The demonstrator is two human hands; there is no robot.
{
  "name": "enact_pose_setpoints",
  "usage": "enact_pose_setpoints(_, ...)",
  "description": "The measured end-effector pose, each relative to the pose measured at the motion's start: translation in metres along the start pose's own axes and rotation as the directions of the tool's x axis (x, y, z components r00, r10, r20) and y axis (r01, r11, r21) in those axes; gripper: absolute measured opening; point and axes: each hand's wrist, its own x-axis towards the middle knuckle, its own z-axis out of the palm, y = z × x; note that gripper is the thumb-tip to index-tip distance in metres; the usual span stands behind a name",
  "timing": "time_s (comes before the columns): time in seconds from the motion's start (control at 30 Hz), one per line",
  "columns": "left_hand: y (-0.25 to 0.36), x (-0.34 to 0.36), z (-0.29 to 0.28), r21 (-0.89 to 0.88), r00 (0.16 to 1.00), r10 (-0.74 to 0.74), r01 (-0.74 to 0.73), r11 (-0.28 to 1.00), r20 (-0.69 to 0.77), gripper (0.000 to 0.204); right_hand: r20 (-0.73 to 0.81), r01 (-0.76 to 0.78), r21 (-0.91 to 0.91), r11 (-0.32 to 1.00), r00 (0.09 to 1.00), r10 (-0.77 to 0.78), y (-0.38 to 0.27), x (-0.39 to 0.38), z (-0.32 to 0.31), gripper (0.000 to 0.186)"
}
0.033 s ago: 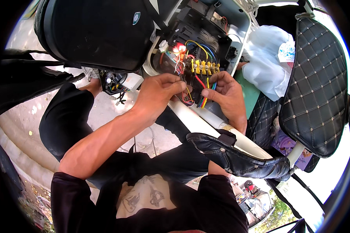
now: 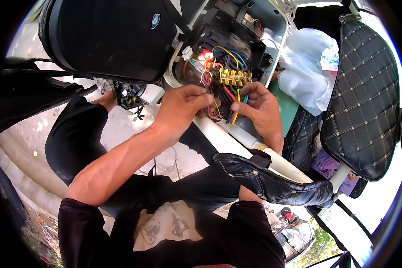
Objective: The person works on the electrical wiring inside the under-seat compartment of a scooter. They lift the seat, access the wiring harness and fuse block, and manipulate several colored wires and connectors with both hands.
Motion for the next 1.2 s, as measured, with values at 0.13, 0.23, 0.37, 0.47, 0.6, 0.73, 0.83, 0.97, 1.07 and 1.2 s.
enact_pose_setpoints(0.13,0.0005,-0.0011,0.0042,-0.079,1.000,-0.022,0.023,0.997,0.005,0.021,-0.011,-0.024,-0.044,0.999,1.000,0.023,0.0013,0.0000,-0.0038,0.042)
enact_pose_setpoints(0.23,-0.0038,-0.0009,0.0040,-0.100,1.000,-0.005,0.006,0.995,0.009,0.022,-0.016,-0.023,-0.049,0.999,1.000,0.022,0.0034,0.0005,-0.0044,0.042)
enact_pose_setpoints(0.37,0.0016,-0.0064,0.0067,-0.170,0.999,-0.007,0.002,0.985,-0.032,0.028,-0.017,-0.029,-0.042,0.999,0.999,0.029,0.0018,0.0008,-0.0028,0.042)
enact_pose_setpoints(0.47,0.0014,-0.0088,0.0025,-0.154,0.999,-0.044,0.042,0.987,-0.009,0.028,-0.035,-0.014,-0.045,0.999,0.999,0.013,0.0026,-0.0003,-0.0023,0.043)
enact_pose_setpoints(0.6,0.0006,-0.0086,0.0021,-0.133,0.999,-0.042,0.041,0.990,-0.007,0.027,-0.042,-0.039,-0.069,0.997,0.998,0.036,-0.0010,0.0000,-0.0018,0.044)
enact_pose_setpoints(0.73,-0.0014,-0.0085,0.0045,-0.120,0.998,-0.047,0.041,0.992,-0.051,0.027,-0.019,-0.037,-0.087,0.996,0.999,0.036,0.0025,0.0019,-0.0042,0.043)
enact_pose_setpoints(0.83,-0.0032,-0.0077,0.0034,-0.107,0.997,-0.051,0.044,0.993,-0.063,0.026,-0.007,-0.028,-0.059,0.998,1.000,0.027,0.0010,0.0030,-0.0018,0.043)
enact_pose_setpoints(0.97,-0.0055,-0.0054,0.0012,-0.109,0.997,-0.058,0.052,0.993,-0.048,0.022,-0.012,-0.031,-0.040,0.999,0.999,0.030,0.0011,0.0013,-0.0024,0.043)
enact_pose_setpoints(1.07,-0.0058,-0.0058,-0.0008,-0.114,0.998,-0.051,0.046,0.992,-0.044,0.021,-0.021,-0.030,-0.054,0.998,0.999,0.029,0.0015,0.0011,-0.0030,0.042)
enact_pose_setpoints(1.2,-0.0053,-0.0060,-0.0010,-0.114,0.997,-0.049,0.042,0.993,-0.058,0.019,-0.024,-0.024,-0.060,0.998,0.999,0.023,0.0030,0.0017,-0.0030,0.042)
